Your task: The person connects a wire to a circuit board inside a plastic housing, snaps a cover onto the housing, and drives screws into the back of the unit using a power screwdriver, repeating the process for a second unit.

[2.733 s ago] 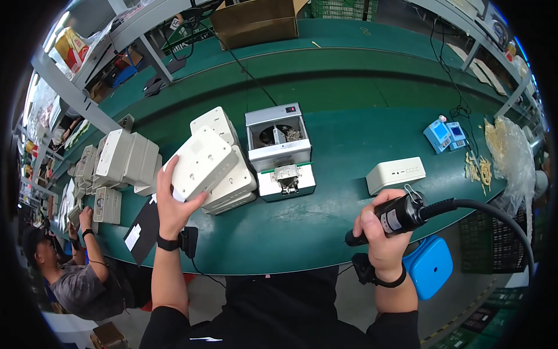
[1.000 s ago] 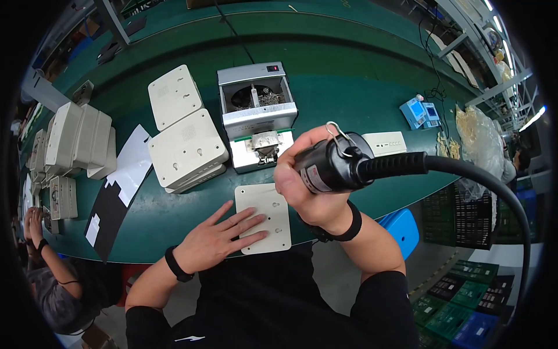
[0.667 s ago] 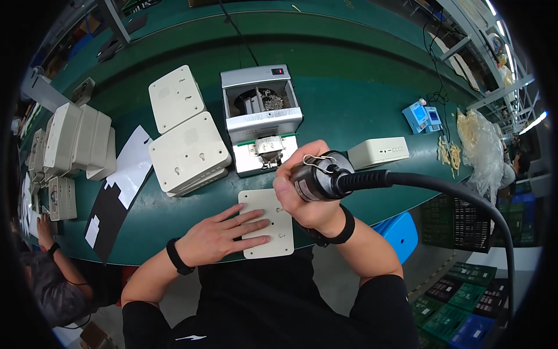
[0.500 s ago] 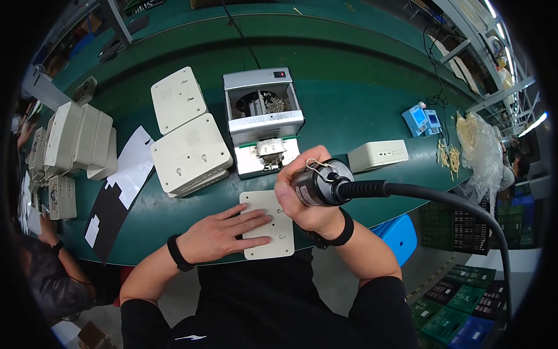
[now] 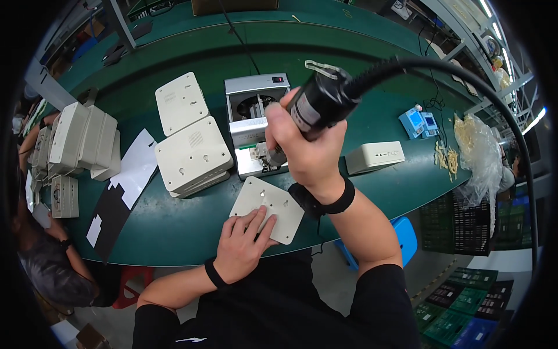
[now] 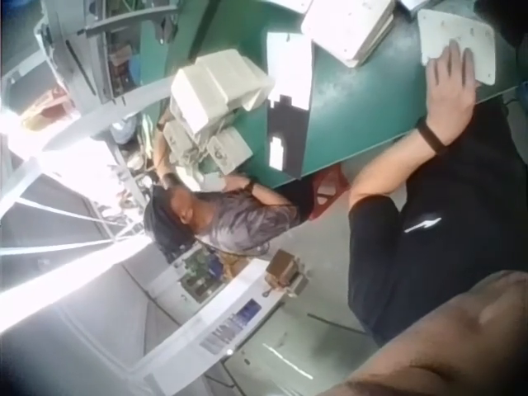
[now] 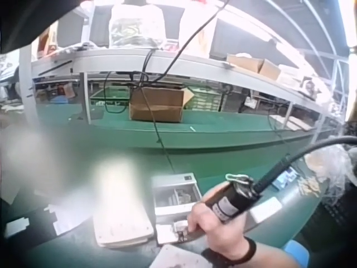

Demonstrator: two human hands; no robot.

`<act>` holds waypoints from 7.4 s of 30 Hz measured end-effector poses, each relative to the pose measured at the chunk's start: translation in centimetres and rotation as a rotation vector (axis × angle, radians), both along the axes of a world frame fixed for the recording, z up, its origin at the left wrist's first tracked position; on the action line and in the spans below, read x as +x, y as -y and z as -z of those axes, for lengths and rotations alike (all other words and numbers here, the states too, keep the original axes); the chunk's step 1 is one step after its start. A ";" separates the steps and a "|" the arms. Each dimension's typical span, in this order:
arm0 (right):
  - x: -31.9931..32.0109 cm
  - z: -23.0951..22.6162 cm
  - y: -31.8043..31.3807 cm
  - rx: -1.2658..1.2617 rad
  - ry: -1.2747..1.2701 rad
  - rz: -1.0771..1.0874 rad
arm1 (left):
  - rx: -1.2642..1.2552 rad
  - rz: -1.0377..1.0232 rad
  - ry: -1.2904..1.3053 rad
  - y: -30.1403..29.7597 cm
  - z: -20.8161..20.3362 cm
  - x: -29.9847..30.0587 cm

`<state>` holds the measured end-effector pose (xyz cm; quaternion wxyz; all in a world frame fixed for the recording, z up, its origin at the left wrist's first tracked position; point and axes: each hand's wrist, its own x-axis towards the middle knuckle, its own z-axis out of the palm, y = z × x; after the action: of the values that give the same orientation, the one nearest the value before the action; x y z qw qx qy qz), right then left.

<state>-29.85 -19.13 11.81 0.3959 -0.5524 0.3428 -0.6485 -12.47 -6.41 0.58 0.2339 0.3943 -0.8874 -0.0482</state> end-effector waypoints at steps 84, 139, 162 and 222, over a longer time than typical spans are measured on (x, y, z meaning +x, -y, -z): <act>-0.1 -0.3 0.3 0.025 -0.060 0.013 | 0.725 -0.014 -0.449 5.6 0.8 6.7; 3.4 -0.3 -8.5 0.267 0.041 -0.360 | 0.604 0.033 -0.414 7.0 3.4 6.4; 2.9 2.2 -7.6 0.070 -0.377 -0.464 | 0.531 -0.012 -0.340 7.0 3.5 6.3; -4.0 3.3 -10.1 0.110 -0.027 0.020 | 0.586 -0.034 -0.310 6.9 2.9 5.4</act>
<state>-33.86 -9.03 8.53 0.4144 -0.5352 0.3888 -0.6251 -7.08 -13.31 -2.32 0.2437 0.4475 -0.7829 -0.3570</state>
